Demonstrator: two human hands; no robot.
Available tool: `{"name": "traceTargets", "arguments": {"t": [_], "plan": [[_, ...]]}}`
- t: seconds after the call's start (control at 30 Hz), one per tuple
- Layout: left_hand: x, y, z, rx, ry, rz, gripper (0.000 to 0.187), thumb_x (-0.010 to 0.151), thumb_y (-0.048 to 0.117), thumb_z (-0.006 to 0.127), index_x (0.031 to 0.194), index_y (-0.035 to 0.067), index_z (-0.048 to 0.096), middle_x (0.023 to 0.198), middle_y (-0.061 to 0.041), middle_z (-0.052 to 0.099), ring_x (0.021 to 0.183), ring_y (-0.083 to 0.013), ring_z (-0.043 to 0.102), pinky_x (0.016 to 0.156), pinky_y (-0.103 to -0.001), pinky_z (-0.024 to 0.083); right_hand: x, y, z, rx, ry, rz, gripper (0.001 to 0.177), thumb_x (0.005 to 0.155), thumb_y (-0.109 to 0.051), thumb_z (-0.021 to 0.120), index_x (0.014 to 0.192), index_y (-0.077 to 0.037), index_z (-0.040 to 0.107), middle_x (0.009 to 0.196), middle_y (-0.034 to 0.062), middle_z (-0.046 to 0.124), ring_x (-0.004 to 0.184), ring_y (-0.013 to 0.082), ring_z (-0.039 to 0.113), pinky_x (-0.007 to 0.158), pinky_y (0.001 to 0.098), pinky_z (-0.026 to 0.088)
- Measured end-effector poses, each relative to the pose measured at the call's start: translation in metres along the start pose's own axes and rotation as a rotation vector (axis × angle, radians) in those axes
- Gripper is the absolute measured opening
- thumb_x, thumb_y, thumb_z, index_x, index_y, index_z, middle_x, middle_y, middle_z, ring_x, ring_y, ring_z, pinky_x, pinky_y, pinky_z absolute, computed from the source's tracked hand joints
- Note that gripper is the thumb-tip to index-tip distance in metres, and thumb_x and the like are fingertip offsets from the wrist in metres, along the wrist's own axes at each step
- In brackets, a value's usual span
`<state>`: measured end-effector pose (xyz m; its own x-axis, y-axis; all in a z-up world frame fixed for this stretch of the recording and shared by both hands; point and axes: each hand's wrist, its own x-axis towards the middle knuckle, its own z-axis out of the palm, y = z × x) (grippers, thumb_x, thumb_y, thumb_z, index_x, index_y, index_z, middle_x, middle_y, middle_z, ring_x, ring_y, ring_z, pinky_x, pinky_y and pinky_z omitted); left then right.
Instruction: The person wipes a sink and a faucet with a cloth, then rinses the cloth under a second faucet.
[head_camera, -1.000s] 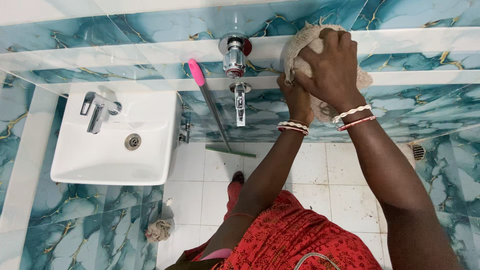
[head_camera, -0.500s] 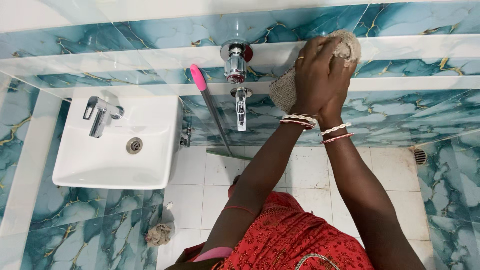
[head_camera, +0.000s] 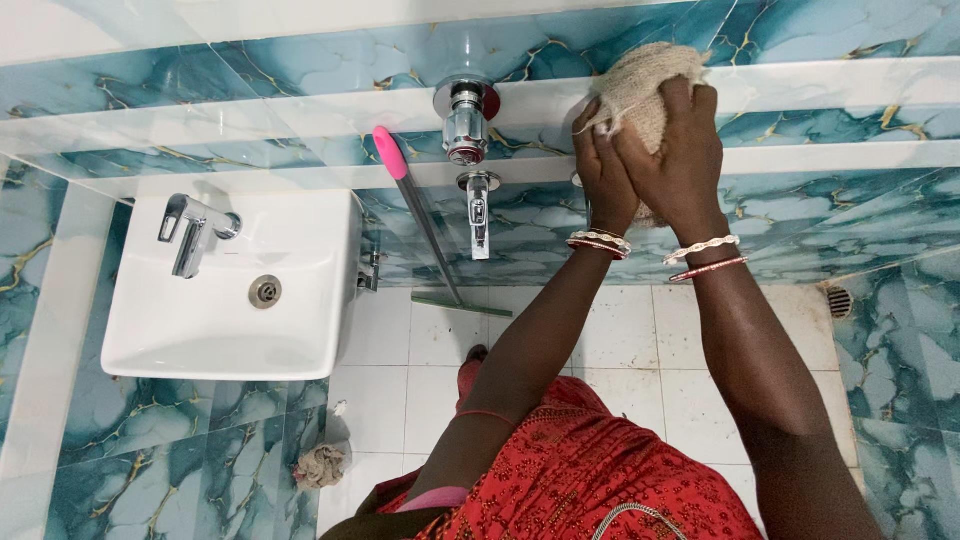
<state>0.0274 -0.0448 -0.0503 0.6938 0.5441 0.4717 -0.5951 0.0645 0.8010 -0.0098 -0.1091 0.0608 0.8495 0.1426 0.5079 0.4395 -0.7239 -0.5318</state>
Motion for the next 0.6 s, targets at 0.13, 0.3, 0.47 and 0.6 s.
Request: {"name": "traceTargets", "arguments": {"t": [0.13, 0.3, 0.47, 0.6], "plan": [[-0.021, -0.03, 0.002, -0.676, 0.01, -0.628, 0.051, 0.114, 0.044, 0.04, 0.145, 0.005, 0.049, 0.135, -0.016, 0.056, 0.121, -0.0259, 0.056, 0.101, -0.039, 0.048, 0.011, -0.018, -0.007, -0.325, -0.008, -0.31, 0.052, 0.09, -0.036, 0.085, 0.13, -0.008, 0.067, 0.123, 0.0254, 0.049, 0.108, 0.043, 0.053, 0.089, 0.0515, 0.048], [-0.028, -0.031, 0.003, -1.052, -0.079, -0.945, 0.064, 0.111, 0.059, 0.036, 0.144, 0.005, 0.048, 0.141, -0.014, 0.055, 0.124, -0.025, 0.059, 0.102, -0.04, 0.051, 0.014, -0.025, -0.011, -0.586, -0.082, -0.562, 0.043, 0.082, -0.037, 0.088, 0.118, -0.018, 0.075, 0.124, 0.0181, 0.051, 0.114, 0.0381, 0.047, 0.094, 0.0515, 0.043], [-0.008, -0.017, -0.01, -0.968, -0.01, -0.899, 0.055, 0.106, 0.055, 0.04, 0.143, 0.014, 0.046, 0.143, -0.011, 0.051, 0.128, -0.0238, 0.056, 0.107, -0.042, 0.046, 0.007, -0.003, 0.008, -0.316, 0.048, -0.434, 0.045, 0.083, -0.032, 0.086, 0.119, -0.008, 0.071, 0.134, 0.0236, 0.049, 0.123, 0.0402, 0.045, 0.1, 0.0512, 0.041], [0.022, 0.014, -0.012, -0.372, 0.064, -0.356, 0.048, 0.109, 0.035, 0.056, 0.141, 0.0, 0.05, 0.143, -0.015, 0.049, 0.128, -0.0309, 0.052, 0.111, -0.047, 0.042, -0.004, 0.032, 0.039, 0.222, 0.155, -0.092, 0.054, 0.104, -0.031, 0.078, 0.142, 0.0, 0.056, 0.138, 0.0246, 0.044, 0.135, 0.0361, 0.048, 0.12, 0.048, 0.042]]}}
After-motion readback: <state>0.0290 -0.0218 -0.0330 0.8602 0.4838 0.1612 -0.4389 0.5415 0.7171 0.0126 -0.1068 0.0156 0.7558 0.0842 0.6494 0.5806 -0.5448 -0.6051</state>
